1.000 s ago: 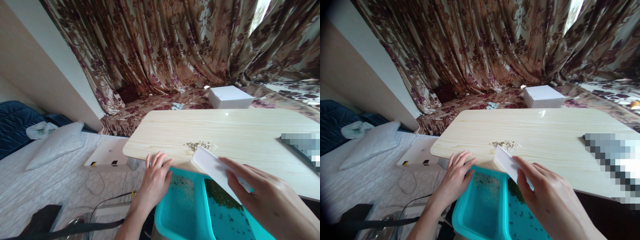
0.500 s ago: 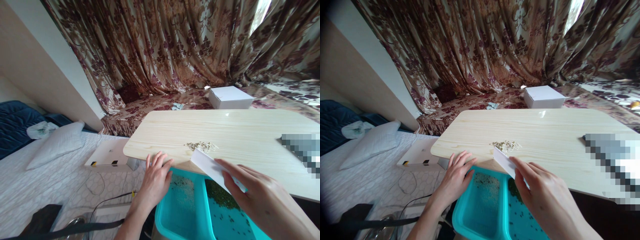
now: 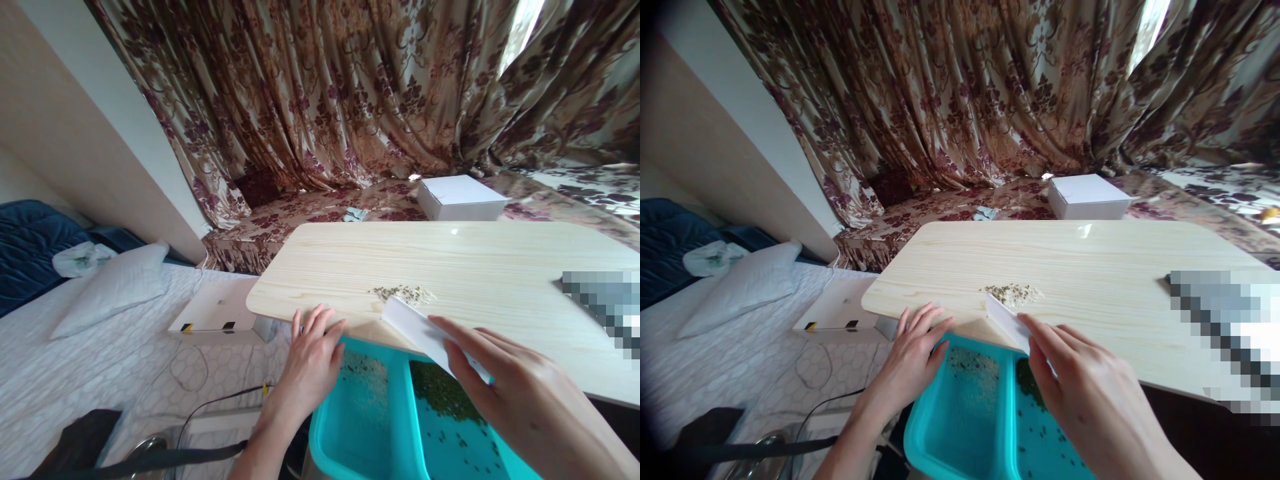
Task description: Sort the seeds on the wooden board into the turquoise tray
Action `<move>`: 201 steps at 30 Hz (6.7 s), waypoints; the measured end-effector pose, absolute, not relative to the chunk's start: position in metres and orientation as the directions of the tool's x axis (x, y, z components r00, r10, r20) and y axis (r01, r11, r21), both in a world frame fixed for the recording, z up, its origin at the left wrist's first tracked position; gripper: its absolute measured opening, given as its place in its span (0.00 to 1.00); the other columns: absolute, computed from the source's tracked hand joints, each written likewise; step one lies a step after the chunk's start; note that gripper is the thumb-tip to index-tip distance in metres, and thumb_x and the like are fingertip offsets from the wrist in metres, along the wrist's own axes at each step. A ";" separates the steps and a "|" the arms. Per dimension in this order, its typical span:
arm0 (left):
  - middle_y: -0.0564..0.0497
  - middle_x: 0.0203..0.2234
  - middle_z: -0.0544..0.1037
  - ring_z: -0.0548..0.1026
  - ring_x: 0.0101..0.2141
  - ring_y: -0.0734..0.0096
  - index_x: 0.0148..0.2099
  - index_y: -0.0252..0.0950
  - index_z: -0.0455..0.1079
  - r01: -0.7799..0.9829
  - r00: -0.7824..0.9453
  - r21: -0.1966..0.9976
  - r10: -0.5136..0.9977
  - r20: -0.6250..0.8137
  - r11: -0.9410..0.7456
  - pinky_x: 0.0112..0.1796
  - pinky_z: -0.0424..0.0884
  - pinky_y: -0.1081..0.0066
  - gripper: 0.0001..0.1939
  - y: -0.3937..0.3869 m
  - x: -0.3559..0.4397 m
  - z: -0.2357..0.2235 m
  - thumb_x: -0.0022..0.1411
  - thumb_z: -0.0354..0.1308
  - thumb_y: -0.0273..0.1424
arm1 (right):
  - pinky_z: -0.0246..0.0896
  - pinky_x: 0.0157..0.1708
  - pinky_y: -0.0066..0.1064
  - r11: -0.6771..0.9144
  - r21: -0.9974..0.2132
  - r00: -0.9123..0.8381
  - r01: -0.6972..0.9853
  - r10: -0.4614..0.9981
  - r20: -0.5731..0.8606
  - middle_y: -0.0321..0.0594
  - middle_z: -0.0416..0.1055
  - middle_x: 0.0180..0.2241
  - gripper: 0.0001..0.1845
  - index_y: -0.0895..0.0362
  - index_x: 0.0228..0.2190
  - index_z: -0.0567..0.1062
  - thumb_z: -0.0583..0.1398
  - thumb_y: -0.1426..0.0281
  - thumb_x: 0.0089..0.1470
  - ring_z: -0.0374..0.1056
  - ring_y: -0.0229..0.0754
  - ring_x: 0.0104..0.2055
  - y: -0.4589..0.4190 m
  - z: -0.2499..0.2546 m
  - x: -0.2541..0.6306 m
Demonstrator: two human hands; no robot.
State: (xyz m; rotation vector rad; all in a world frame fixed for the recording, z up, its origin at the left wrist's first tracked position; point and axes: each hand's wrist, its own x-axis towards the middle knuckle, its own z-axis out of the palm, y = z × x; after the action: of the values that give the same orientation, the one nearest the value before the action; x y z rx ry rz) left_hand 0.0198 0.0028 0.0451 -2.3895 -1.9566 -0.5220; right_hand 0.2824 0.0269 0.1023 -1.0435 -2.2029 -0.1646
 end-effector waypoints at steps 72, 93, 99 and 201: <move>0.42 0.61 0.74 0.64 0.65 0.50 0.61 0.40 0.72 0.956 0.198 0.162 0.946 0.257 -0.244 0.64 0.56 0.36 0.20 0.004 0.018 0.041 0.71 0.49 0.27 | 0.76 0.35 0.34 0.773 -0.145 -0.584 0.618 0.574 0.573 0.42 0.84 0.39 0.17 0.55 0.42 0.80 0.52 0.77 0.64 0.81 0.44 0.38 0.058 0.104 0.312; 0.42 0.60 0.75 0.66 0.64 0.50 0.60 0.40 0.73 0.955 0.203 0.156 0.939 0.277 -0.252 0.63 0.57 0.35 0.20 0.004 0.018 0.040 0.71 0.50 0.26 | 0.78 0.31 0.33 0.743 -0.186 -0.494 0.643 0.587 0.641 0.40 0.84 0.39 0.16 0.51 0.45 0.80 0.53 0.72 0.65 0.82 0.45 0.36 0.039 0.097 0.327; 0.42 0.60 0.75 0.65 0.65 0.50 0.60 0.40 0.73 0.954 0.194 0.168 0.937 0.291 -0.249 0.64 0.57 0.36 0.20 0.003 0.019 0.040 0.70 0.51 0.25 | 0.79 0.35 0.36 0.773 -0.181 -0.530 0.608 0.565 0.633 0.39 0.84 0.39 0.17 0.51 0.44 0.81 0.54 0.74 0.62 0.81 0.46 0.38 0.059 0.094 0.330; 0.42 0.60 0.75 0.67 0.63 0.49 0.60 0.40 0.73 0.958 0.223 0.113 0.931 0.290 -0.265 0.62 0.60 0.35 0.21 0.007 0.016 0.035 0.70 0.50 0.26 | 0.74 0.41 0.41 0.659 -0.405 -0.559 0.633 0.752 0.350 0.49 0.81 0.38 0.17 0.54 0.36 0.82 0.54 0.65 0.63 0.78 0.49 0.40 0.103 0.110 0.372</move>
State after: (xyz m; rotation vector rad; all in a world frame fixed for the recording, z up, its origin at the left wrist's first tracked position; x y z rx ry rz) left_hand 0.0164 0.0067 0.0347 -2.3854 -1.8470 -0.4621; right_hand 0.3716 0.1034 0.1099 -1.0760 -2.3789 0.3182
